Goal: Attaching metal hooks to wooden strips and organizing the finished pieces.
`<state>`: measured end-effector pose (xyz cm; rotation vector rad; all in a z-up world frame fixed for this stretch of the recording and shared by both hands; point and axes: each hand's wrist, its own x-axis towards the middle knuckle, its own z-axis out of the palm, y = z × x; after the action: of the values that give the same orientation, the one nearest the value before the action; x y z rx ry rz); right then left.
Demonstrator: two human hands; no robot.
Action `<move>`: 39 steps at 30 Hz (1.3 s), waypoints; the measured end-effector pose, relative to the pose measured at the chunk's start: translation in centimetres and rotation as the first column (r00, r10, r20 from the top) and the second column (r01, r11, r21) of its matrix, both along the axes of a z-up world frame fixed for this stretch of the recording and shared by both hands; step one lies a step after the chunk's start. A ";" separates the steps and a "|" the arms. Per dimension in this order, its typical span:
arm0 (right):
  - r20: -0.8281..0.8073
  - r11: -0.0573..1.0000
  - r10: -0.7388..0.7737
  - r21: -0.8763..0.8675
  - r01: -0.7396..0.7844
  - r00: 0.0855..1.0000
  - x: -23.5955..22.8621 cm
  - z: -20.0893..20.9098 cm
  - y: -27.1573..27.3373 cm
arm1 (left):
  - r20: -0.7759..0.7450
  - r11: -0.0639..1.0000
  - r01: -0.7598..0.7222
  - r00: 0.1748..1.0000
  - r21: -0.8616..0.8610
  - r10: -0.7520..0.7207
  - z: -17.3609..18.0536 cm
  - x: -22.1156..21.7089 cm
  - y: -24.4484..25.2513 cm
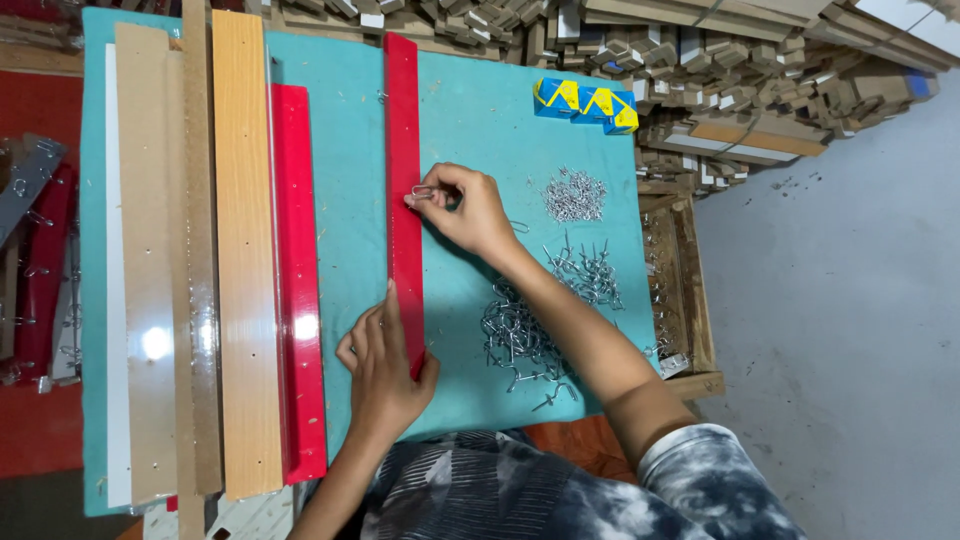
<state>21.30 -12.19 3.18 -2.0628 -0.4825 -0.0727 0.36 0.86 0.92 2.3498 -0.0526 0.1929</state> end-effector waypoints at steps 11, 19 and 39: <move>-0.139 0.998 0.047 -0.022 -0.051 0.989 0.6 -2.2 -0.5 | 0.025 1.000 -0.001 1.000 0.019 0.001 0.1 -0.1 -0.2; -0.151 0.943 0.186 -0.249 -0.219 0.971 -3.6 5.5 -8.6 | 0.032 0.998 -0.013 0.999 0.058 0.011 0.1 -0.1 -0.2; 0.173 0.939 0.161 -0.331 -0.097 0.972 -8.9 6.2 -8.4 | 0.039 0.998 -0.009 0.999 0.056 0.007 0.1 -0.2 -0.4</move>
<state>12.37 -20.61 9.42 -2.3479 -0.7972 -0.1285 0.11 0.50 1.05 2.4024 -0.0685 0.2443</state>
